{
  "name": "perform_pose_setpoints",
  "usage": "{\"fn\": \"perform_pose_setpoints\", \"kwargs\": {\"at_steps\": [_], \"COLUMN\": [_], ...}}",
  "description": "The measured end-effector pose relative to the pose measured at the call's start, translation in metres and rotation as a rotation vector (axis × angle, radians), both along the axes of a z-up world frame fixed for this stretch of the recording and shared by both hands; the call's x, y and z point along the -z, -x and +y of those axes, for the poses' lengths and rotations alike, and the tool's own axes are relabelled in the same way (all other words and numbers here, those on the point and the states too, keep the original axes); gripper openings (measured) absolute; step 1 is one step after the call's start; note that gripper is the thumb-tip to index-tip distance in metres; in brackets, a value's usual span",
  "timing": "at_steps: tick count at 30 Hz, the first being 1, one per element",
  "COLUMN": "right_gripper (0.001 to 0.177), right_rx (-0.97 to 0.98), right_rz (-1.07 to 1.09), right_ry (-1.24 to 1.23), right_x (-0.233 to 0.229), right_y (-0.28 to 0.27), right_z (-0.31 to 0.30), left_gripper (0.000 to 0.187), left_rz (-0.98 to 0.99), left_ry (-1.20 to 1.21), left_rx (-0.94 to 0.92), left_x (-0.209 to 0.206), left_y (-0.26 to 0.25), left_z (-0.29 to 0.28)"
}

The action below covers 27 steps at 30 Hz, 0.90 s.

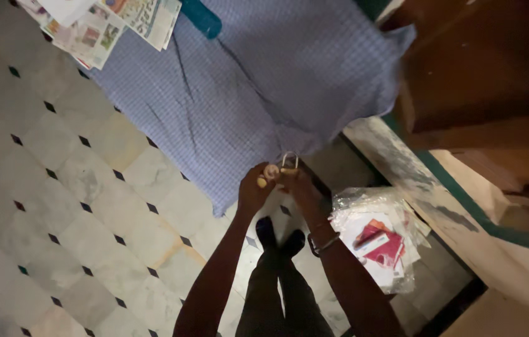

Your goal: The person picks up various small objects including a padlock, small bottles, and jars, then places them into a yellow bowl and wipes them down with a sponge while carrying the bowl to an outdoor area.

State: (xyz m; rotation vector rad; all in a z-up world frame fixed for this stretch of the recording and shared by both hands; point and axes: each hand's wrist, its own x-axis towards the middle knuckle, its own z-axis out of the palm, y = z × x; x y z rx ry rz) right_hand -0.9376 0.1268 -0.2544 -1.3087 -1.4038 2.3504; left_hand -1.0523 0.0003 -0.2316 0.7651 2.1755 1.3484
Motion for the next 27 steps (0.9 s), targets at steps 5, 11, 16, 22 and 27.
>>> {"fn": "perform_pose_setpoints", "kwargs": {"at_steps": [5, 11, 16, 22, 27], "right_gripper": [0.018, 0.019, 0.024, 0.038, 0.040], "right_rx": [0.016, -0.091, 0.020, -0.024, 0.080], "right_rz": [-0.150, -0.289, -0.050, -0.233, 0.025], "right_ry": [0.038, -0.291, -0.109, -0.322, -0.345], "right_x": [0.095, 0.211, 0.249, 0.269, 0.277], "right_y": [0.055, 0.083, 0.105, 0.131, 0.135], "right_z": [0.029, 0.048, 0.053, 0.061, 0.058], "left_gripper": [0.056, 0.056, 0.047, 0.072, 0.054], "left_rz": [0.088, 0.141, 0.232, 0.328, 0.076], "left_ry": [0.149, 0.376, 0.154, 0.085, 0.366], "left_rx": [0.013, -0.023, -0.057, -0.124, -0.166], "left_x": [0.085, 0.167, 0.208, 0.214, 0.208], "left_y": [0.045, 0.093, 0.113, 0.125, 0.125], "left_z": [0.026, 0.047, 0.053, 0.055, 0.047]}}
